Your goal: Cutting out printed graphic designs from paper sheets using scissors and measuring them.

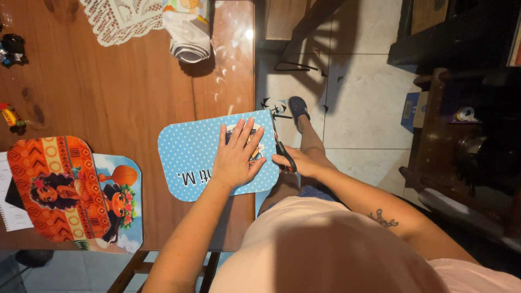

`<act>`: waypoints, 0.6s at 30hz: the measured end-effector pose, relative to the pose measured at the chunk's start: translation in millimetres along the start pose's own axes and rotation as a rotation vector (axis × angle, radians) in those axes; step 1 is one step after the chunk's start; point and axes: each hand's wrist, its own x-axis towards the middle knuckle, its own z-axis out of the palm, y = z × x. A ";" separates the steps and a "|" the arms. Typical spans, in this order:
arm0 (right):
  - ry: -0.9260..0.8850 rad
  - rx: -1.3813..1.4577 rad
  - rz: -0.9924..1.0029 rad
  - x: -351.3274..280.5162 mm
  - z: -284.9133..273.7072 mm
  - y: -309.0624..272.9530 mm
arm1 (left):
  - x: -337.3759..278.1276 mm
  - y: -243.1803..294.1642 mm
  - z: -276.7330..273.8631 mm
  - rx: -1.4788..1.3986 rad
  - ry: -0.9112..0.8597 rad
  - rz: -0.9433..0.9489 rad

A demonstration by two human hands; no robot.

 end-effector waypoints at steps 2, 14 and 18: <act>-0.008 0.001 0.004 -1.8 3.3 2.7 | -0.5 -0.1 0.9 0.002 -0.001 0.000; 0.048 0.017 0.014 -11.3 12.6 -4.1 | -0.2 0.1 0.9 0.000 -0.013 0.001; 0.113 0.024 0.050 -6.4 12.9 14.9 | -0.4 -0.2 1.4 -0.001 -0.016 0.001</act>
